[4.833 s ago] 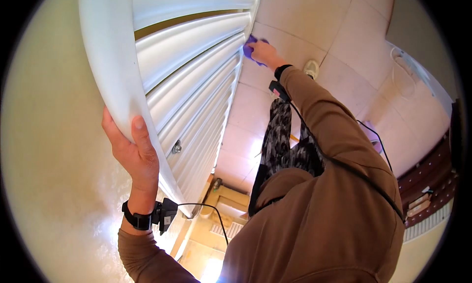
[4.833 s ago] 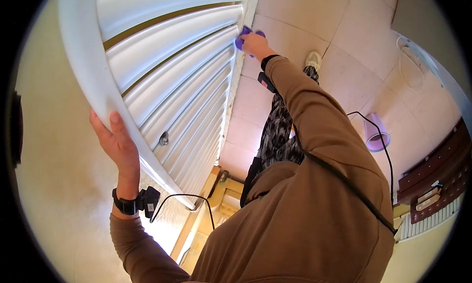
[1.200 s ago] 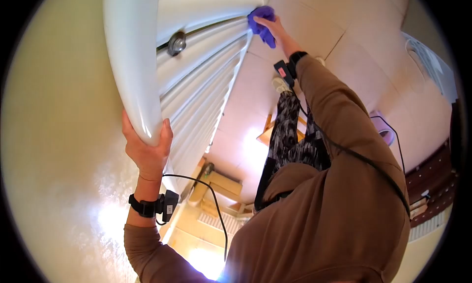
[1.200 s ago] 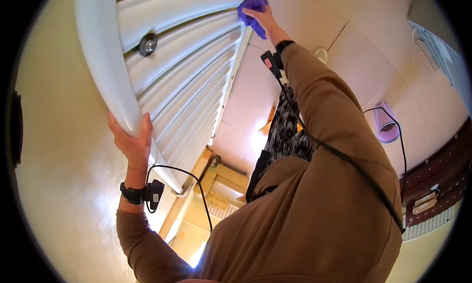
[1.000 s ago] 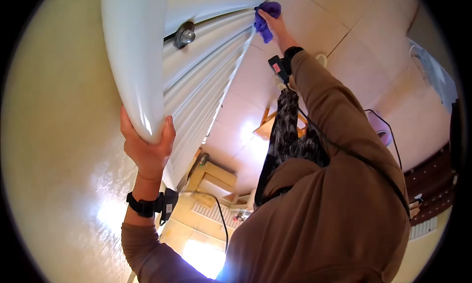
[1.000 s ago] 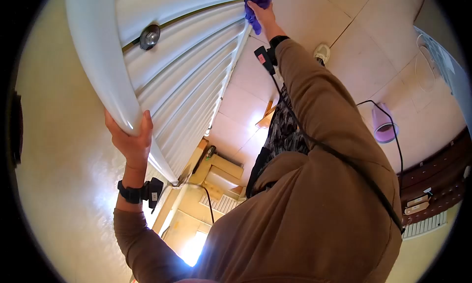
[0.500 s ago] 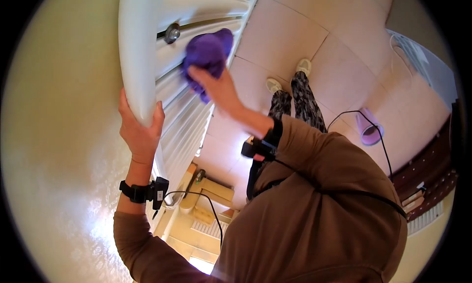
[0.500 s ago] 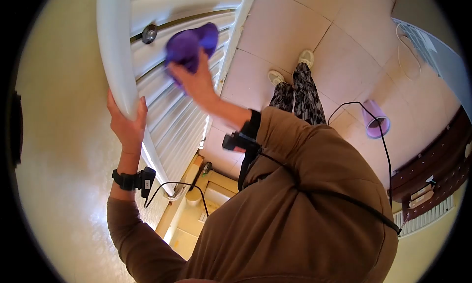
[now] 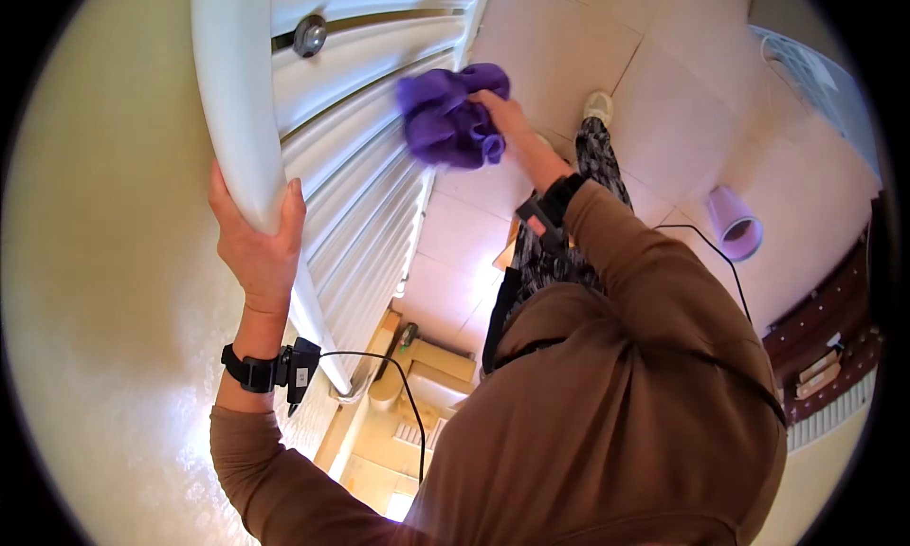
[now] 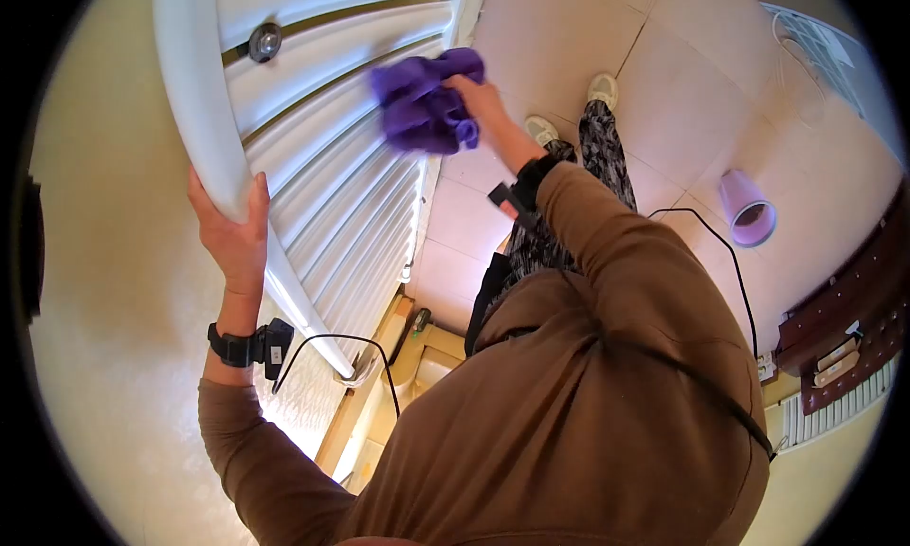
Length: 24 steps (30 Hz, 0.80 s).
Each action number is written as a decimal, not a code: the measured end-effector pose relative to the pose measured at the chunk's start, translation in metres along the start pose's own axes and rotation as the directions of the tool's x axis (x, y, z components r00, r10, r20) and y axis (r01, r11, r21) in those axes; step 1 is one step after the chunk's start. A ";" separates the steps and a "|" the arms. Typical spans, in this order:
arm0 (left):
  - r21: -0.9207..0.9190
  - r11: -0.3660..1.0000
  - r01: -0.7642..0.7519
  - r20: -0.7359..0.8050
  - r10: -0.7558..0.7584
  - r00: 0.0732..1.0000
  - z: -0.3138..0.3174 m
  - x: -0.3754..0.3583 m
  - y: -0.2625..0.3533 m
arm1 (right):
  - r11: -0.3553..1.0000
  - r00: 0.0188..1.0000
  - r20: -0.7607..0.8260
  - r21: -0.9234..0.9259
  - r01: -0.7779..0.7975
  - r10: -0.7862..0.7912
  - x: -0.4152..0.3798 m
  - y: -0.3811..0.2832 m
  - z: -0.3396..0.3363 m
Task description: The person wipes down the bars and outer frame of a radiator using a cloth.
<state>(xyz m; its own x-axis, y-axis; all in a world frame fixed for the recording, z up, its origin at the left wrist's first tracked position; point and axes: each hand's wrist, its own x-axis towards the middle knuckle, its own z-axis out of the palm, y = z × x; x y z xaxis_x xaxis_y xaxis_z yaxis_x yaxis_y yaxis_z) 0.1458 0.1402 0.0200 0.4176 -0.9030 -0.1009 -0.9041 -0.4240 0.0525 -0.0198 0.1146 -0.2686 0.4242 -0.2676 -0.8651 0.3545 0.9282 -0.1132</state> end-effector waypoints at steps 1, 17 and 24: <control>0.009 1.000 -0.028 -0.013 0.028 1.000 0.001 0.000 -0.001 | 0.999 0.998 -0.064 -0.037 0.016 -0.019 0.013 0.004 -0.011; -0.214 0.975 -0.059 0.001 0.061 0.998 -0.003 0.000 -0.001 | 0.873 0.905 0.117 -0.238 0.424 -0.408 -0.062 0.049 0.083; -0.170 0.963 -0.209 -0.036 0.206 0.978 -0.003 0.005 -0.009 | 0.359 0.480 0.455 -0.329 0.873 -0.750 -0.168 0.003 0.130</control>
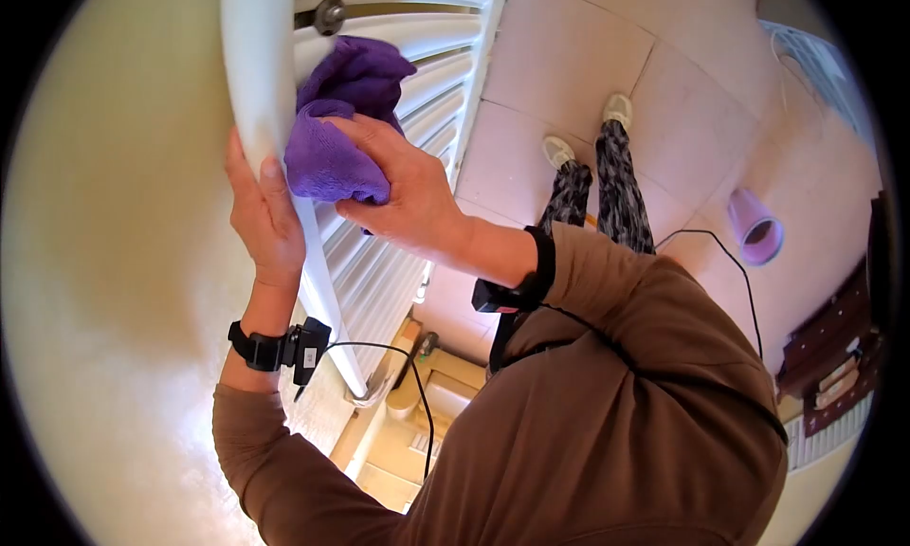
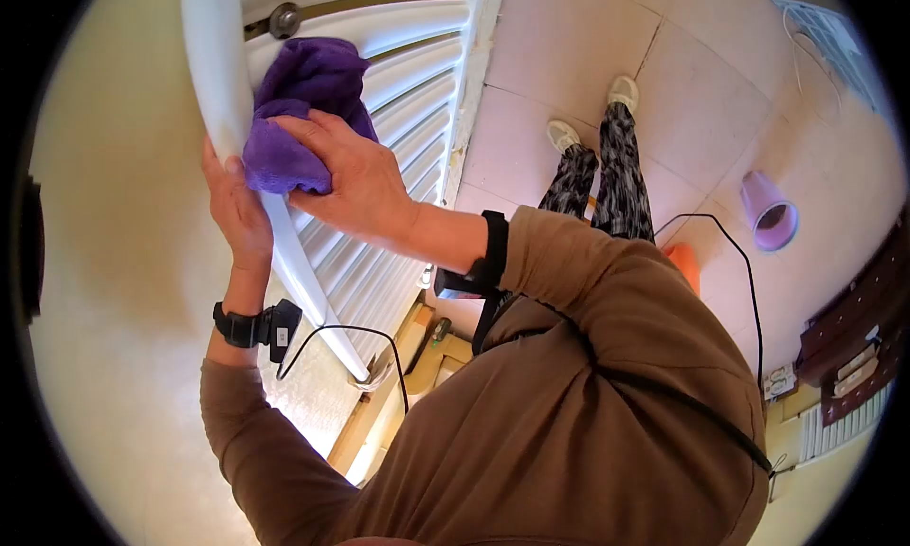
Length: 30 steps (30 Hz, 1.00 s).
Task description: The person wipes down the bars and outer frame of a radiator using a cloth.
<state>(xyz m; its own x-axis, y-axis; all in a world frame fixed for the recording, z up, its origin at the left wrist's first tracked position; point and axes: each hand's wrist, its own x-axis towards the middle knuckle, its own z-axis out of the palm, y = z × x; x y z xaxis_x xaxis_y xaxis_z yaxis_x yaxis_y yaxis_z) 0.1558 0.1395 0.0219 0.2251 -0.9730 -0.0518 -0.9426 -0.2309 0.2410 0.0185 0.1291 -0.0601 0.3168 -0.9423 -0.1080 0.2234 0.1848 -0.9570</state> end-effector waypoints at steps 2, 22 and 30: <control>0.003 0.999 0.047 -0.009 -0.047 0.999 0.001 -0.001 0.002 | 0.997 0.995 0.071 -0.009 0.075 -0.074 0.001 0.016 -0.005; 0.058 0.998 0.036 0.007 -0.036 0.999 -0.001 -0.010 -0.001 | 0.403 0.747 0.093 -0.881 -0.246 0.659 0.074 0.318 -0.123; 0.018 0.999 0.027 -0.034 -0.026 0.999 0.001 -0.006 0.002 | 0.446 0.840 -0.189 -0.776 -0.446 0.509 0.036 0.318 -0.063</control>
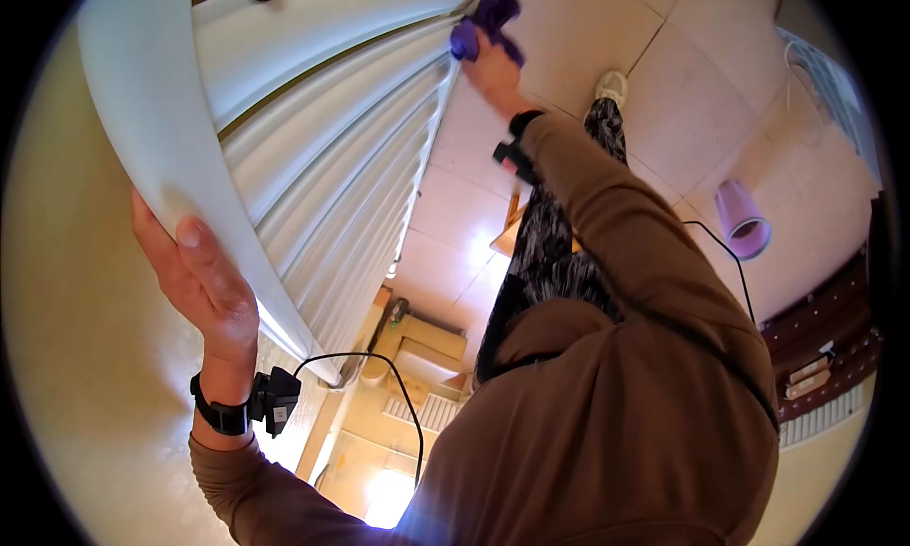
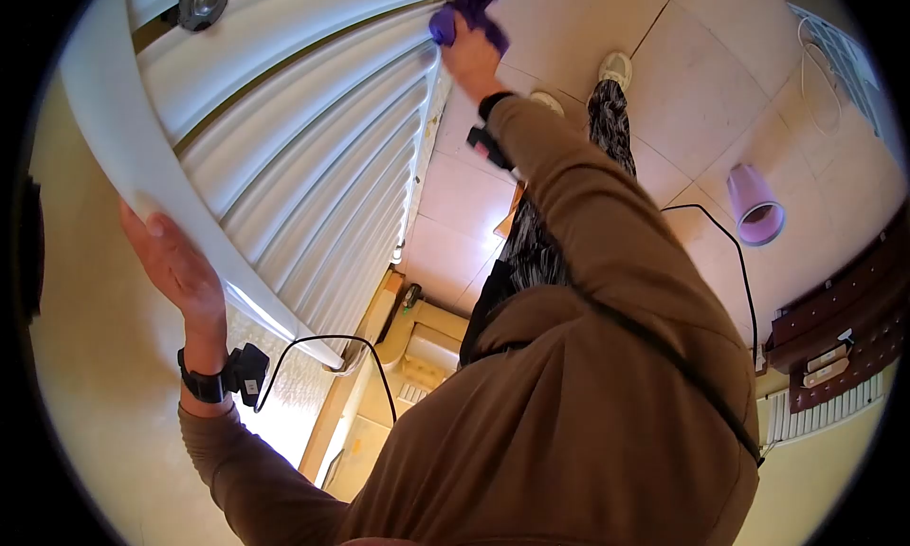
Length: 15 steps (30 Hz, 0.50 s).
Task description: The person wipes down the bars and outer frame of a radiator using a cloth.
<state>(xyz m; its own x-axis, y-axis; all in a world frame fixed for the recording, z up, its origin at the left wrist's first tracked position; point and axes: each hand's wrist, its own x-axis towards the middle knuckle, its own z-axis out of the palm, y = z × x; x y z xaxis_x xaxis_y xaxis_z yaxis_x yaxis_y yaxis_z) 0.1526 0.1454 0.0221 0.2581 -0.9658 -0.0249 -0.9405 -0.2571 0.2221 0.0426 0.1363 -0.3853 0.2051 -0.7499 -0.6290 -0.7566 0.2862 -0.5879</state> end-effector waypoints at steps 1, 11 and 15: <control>0.004 1.000 0.012 0.014 -0.012 1.000 -0.001 0.000 0.000 | 0.995 0.995 0.095 0.093 -0.047 0.039 -0.011 0.005 0.021; -0.029 1.000 0.008 0.029 -0.007 1.000 0.001 0.003 0.001 | 0.867 0.864 0.501 0.409 -0.284 0.047 -0.106 0.010 0.010; -0.043 0.999 -0.008 0.030 0.010 0.999 -0.001 0.002 0.001 | 0.698 0.936 0.326 0.640 -0.320 0.130 -0.084 -0.025 -0.037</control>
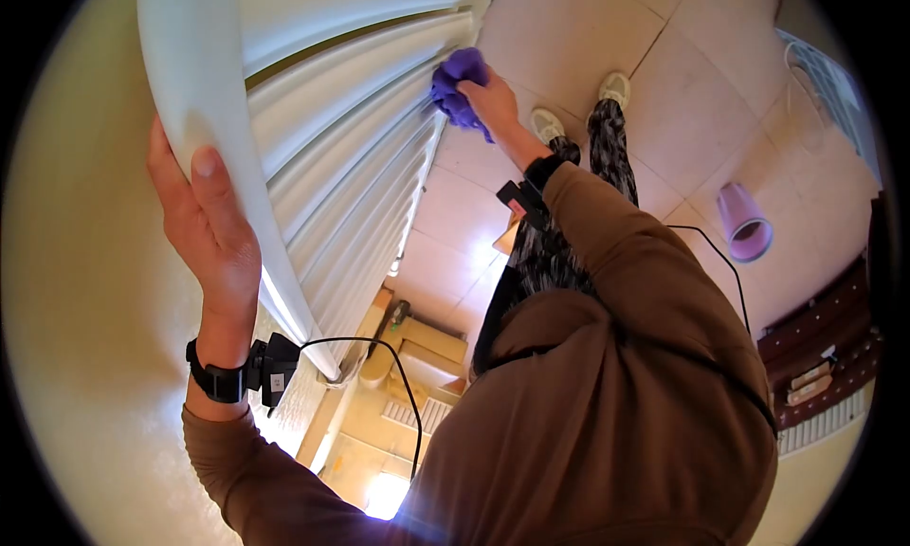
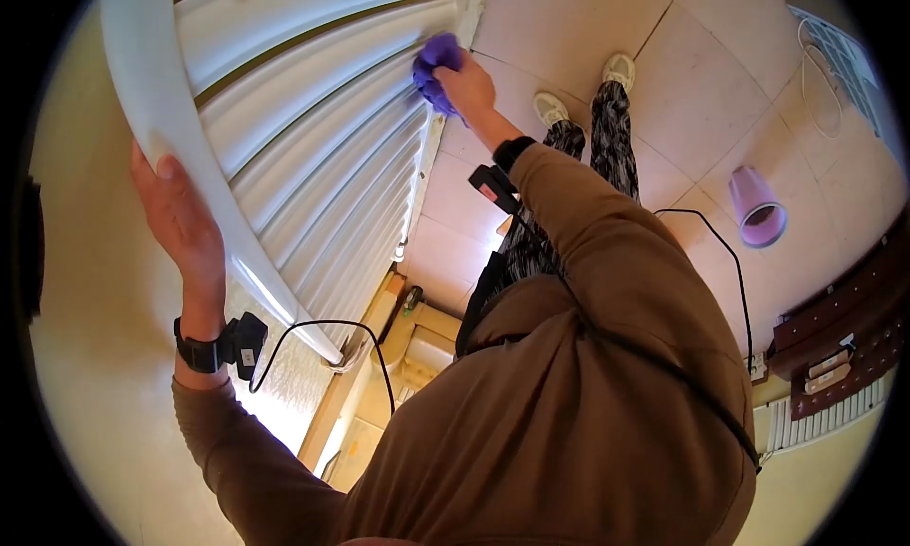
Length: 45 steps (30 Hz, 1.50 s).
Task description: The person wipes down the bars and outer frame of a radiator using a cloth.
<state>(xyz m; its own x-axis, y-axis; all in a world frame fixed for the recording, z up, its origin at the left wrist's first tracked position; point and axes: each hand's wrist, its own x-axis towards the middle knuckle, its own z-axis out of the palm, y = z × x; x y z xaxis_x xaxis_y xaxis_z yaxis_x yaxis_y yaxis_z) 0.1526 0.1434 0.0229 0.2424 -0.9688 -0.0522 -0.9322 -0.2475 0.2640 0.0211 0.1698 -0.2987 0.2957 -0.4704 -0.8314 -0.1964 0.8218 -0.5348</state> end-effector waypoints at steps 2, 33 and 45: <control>-0.008 1.000 0.019 0.012 -0.019 1.000 0.000 0.000 0.000 | 0.927 0.976 -0.105 -0.347 0.144 -0.191 -0.010 -0.022 0.022; 0.187 0.979 -0.086 -0.039 0.095 0.995 0.000 -0.004 -0.013 | 0.917 0.959 -0.276 -0.362 -0.166 0.065 0.070 0.060 0.017; 0.073 0.996 0.060 -0.056 -0.056 0.997 -0.001 0.001 0.003 | 0.834 0.907 0.421 -0.495 0.246 -0.018 -0.057 0.089 0.052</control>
<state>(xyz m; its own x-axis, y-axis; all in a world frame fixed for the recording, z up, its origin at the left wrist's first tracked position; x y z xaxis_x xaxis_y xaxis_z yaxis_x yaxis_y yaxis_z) 0.1505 0.1417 0.0245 0.3089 -0.9510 -0.0126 -0.9332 -0.3056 0.1892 0.0351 0.2869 -0.2909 0.6656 -0.3057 -0.6808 -0.5532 0.4102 -0.7250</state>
